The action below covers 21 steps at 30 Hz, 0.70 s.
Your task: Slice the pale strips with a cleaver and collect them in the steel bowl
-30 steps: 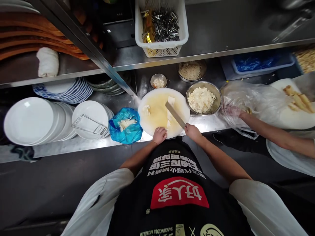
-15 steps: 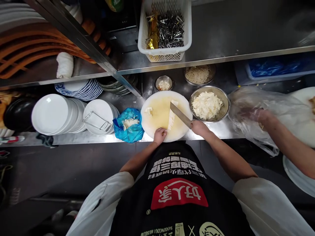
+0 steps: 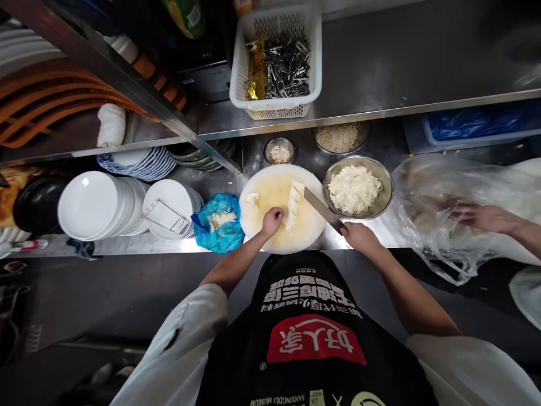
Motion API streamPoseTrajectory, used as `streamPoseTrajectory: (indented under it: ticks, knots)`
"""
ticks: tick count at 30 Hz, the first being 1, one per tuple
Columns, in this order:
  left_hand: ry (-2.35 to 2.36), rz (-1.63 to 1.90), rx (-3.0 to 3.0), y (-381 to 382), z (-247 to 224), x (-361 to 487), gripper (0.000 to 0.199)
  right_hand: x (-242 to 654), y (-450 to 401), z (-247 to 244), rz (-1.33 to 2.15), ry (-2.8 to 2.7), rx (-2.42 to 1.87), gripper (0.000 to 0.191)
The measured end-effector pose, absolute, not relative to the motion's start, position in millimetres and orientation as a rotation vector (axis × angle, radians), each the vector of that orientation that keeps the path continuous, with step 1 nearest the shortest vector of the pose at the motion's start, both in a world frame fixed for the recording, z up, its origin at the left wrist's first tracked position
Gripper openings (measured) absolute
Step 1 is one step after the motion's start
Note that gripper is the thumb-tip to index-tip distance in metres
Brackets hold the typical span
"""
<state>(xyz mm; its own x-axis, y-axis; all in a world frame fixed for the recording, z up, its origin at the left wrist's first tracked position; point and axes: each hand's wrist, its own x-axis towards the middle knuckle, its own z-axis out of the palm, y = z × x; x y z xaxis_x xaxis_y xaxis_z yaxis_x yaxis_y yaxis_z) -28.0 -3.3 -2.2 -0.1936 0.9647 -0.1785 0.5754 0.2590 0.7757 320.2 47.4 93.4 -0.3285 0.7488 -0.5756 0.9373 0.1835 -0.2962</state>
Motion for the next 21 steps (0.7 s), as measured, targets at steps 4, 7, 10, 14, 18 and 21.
streamPoseTrajectory:
  ticks: [4,7,10,14,18,21]
  knots:
    - [1.892,0.546,1.796,90.8,3.3,-11.8,0.031,364.3,-6.3,68.4,-1.422,1.916,1.782,0.033]
    - [1.741,0.207,2.046,150.7,1.2,4.7,0.049,363.3,-39.0,47.9,-1.921,1.609,1.953,0.037]
    - [1.595,-0.069,2.14,165.8,-0.2,6.1,0.041,348.8,-52.5,28.8,-2.235,1.427,1.976,0.041]
    - [1.464,-0.04,2.185,108.1,3.9,-15.6,0.028,332.9,-45.1,6.0,-2.397,1.374,1.857,0.042]
    - [1.652,0.249,2.05,18.3,1.1,-14.5,0.038,316.5,-30.3,-9.9,-2.455,1.443,1.716,0.04]
    - [1.87,0.492,1.912,-22.8,-11.9,14.5,0.05,291.1,-27.0,-14.4,-2.454,1.499,1.581,0.038]
